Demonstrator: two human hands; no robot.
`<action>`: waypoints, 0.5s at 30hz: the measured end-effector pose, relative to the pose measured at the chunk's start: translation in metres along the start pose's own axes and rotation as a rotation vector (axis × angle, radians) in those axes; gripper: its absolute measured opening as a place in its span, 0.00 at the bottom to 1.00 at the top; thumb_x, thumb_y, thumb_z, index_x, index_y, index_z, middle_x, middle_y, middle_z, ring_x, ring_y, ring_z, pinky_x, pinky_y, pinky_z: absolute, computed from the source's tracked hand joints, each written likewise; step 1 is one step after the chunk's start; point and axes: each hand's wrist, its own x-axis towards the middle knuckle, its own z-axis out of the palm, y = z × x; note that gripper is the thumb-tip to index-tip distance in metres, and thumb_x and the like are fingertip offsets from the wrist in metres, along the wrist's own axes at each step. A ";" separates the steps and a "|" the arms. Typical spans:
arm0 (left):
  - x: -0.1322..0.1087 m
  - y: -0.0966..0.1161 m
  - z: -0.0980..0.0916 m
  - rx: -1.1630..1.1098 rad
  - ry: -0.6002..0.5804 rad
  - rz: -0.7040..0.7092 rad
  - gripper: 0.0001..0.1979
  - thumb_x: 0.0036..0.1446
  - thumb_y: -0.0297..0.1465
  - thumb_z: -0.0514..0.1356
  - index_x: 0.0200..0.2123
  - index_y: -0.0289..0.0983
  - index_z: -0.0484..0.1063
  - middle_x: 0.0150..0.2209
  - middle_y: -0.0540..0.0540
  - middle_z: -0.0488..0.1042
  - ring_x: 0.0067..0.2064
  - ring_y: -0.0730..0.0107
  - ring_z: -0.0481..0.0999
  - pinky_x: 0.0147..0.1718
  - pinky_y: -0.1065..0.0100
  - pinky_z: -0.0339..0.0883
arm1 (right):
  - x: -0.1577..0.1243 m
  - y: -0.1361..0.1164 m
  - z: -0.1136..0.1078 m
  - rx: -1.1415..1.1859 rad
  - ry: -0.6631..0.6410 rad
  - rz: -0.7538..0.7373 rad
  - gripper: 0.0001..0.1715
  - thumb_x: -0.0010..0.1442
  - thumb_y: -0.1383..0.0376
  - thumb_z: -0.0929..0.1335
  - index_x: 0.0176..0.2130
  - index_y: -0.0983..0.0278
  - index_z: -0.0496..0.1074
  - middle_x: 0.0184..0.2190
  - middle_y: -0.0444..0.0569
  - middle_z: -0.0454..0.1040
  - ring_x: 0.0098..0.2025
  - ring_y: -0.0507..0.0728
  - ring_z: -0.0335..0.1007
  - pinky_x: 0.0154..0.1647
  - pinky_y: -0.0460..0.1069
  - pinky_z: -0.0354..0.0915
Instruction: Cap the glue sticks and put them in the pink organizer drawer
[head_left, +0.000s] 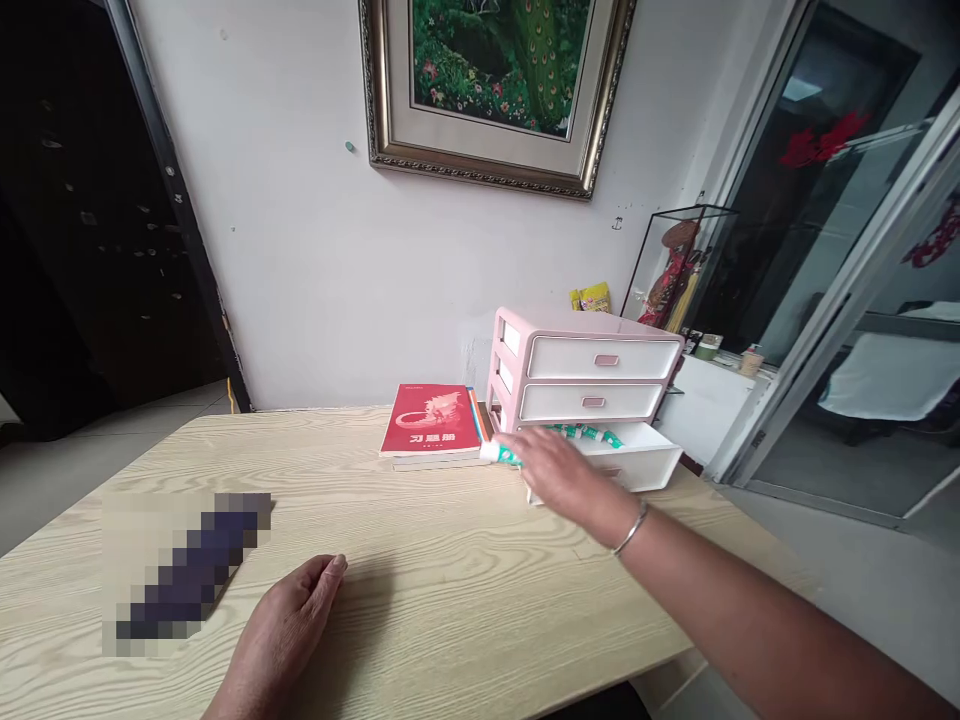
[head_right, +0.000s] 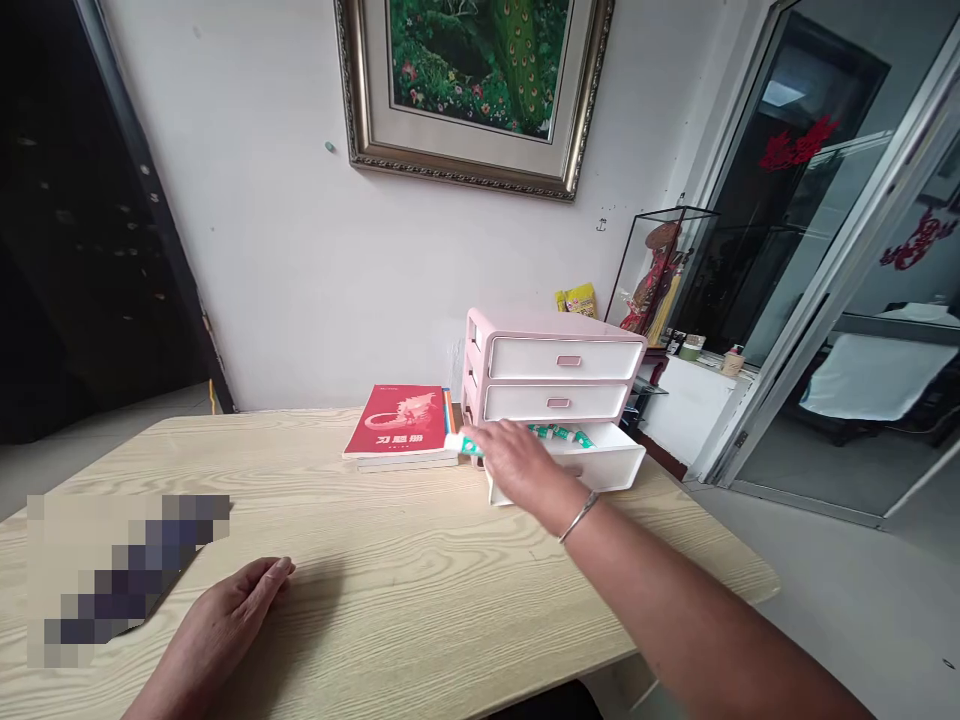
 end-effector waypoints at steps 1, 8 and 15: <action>0.001 0.000 0.000 0.004 -0.002 -0.005 0.24 0.62 0.51 0.47 0.35 0.43 0.77 0.36 0.47 0.82 0.42 0.57 0.81 0.39 0.66 0.69 | -0.001 0.018 -0.009 -0.048 -0.009 0.044 0.36 0.61 0.73 0.65 0.66 0.57 0.59 0.54 0.54 0.70 0.56 0.63 0.63 0.57 0.57 0.57; 0.006 -0.007 0.004 0.016 -0.010 -0.011 0.22 0.61 0.51 0.49 0.37 0.45 0.78 0.38 0.47 0.83 0.45 0.56 0.81 0.42 0.66 0.69 | -0.005 0.084 -0.029 -0.086 -0.230 0.282 0.28 0.57 0.73 0.68 0.56 0.59 0.73 0.48 0.54 0.76 0.51 0.62 0.69 0.52 0.53 0.62; 0.011 -0.018 0.008 -0.007 -0.024 0.020 0.22 0.62 0.51 0.50 0.36 0.45 0.77 0.37 0.49 0.82 0.43 0.58 0.81 0.40 0.68 0.69 | 0.013 0.100 -0.014 0.094 -0.367 0.507 0.24 0.49 0.68 0.74 0.48 0.56 0.79 0.35 0.44 0.79 0.34 0.55 0.74 0.34 0.46 0.65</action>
